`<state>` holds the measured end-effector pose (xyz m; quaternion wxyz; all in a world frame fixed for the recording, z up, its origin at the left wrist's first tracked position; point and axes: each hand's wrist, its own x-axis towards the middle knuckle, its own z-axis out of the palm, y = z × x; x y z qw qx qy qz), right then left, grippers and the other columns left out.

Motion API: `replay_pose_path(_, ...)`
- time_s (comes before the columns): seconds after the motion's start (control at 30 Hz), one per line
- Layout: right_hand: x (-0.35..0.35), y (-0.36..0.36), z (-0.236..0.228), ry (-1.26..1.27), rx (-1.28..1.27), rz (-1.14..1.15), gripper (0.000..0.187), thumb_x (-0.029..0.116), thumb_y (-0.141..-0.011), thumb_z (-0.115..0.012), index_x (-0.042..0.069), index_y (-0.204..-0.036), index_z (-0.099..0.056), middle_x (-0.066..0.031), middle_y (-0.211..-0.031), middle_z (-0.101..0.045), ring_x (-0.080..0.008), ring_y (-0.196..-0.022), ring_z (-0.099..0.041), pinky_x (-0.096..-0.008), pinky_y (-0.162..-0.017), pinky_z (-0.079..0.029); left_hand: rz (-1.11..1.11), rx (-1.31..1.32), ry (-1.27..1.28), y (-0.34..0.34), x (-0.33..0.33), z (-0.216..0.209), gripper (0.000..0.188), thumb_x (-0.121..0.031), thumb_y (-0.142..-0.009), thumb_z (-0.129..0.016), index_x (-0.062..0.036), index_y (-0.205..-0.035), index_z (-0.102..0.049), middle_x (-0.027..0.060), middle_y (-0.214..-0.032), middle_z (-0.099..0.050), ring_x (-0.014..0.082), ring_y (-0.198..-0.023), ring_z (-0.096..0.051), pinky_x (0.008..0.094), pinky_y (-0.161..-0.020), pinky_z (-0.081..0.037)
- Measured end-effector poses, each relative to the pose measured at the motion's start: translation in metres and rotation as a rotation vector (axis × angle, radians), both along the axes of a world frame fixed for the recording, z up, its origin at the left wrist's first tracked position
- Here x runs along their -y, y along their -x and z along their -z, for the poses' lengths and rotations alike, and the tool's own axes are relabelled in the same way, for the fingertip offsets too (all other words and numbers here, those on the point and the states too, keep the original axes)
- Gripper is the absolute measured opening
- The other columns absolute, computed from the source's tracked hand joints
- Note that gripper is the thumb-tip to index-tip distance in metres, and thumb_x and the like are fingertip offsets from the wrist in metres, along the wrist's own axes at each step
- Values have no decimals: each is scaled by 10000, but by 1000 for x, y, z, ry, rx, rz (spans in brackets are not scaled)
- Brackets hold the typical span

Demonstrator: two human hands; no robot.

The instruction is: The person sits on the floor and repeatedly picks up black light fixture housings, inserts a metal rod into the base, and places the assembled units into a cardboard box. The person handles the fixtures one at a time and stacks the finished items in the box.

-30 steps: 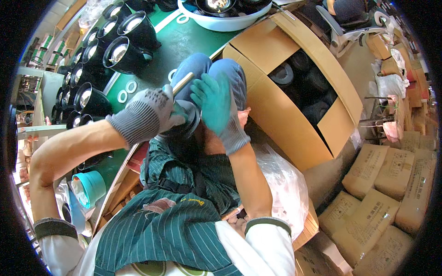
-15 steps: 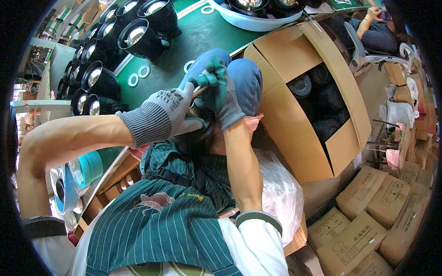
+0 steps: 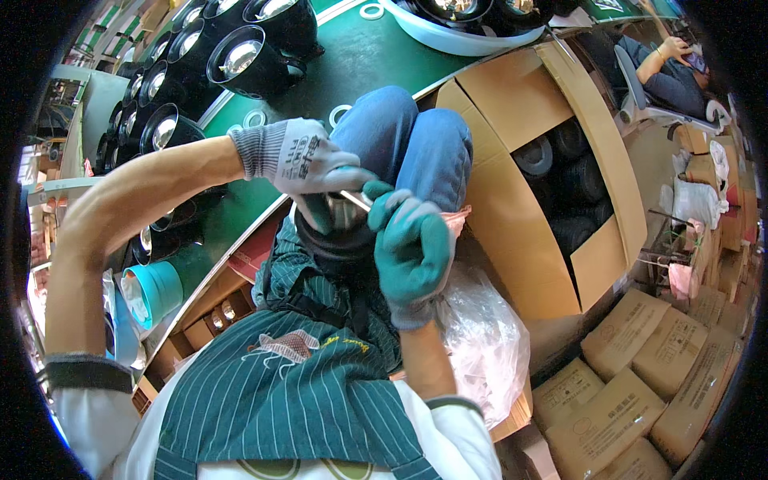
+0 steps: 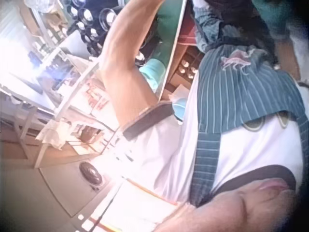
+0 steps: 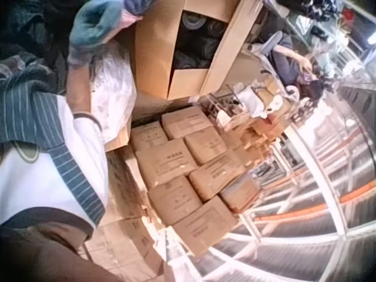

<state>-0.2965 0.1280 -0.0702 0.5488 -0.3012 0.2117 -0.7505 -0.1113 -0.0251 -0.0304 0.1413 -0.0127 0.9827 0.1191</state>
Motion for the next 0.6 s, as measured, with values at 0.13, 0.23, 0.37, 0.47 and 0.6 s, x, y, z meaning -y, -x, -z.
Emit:
replay_pose_path(0.13, 3, 33, 11, -475, -142, -45, 698, 406, -982, -666, -32, -1492, -476, -190, -1394, -625, -341, -1366, -541, -454, -1177, -413, -357, -235, -181, -8, -18, -13, 884, -613, -834, -772, -37, -1440, -483, 163, -1126, -695, 314, -867, -750, 397, -780, -622)
replay_pose_path(0.23, -25, 33, -8, -158, -981, -179, 865, 457, -820, -840, 71, -1516, -500, -235, -1519, -499, -392, -1381, -513, -489, -1180, -389, -949, -757, -440, -40, -34, 15, 646, -313, -865, -822, -40, -1378, -541, 145, -1090, -747, 255, -978, -750, 393, -848, -587)
replay_pose_path(0.37, -37, 14, -6, -128, -1508, -14, 927, 579, -694, -874, 146, -1464, -596, -295, -1520, -459, -454, -1334, -530, -508, -1137, -410, -1337, -499, -52, -100, -38, 77, 543, -325, -889, -797, -92, -1330, -582, 175, -1050, -738, 356, -972, -734, 427, -809, -579)
replay_pose_path(0.47, -34, 14, -17, -117, -1479, -35, 904, 540, -643, -909, 115, -1401, -657, -330, -1494, -474, -467, -1317, -550, -509, -1111, -443, -1388, -440, 136, -142, -30, 145, 551, -379, -872, -786, -119, -1315, -585, 201, -1091, -718, 413, -958, -704, 476, -794, -569)
replay_pose_path(0.6, -32, 24, -53, -84, -1340, 70, 940, 395, -564, -998, 31, -1365, -666, -345, -1495, -485, -436, -1366, -545, -485, -1136, -457, -1591, -67, 82, -129, -32, 118, 700, -469, -901, -716, -56, -1419, -490, 261, -1217, -665, 415, -1039, -696, 495, -833, -568)
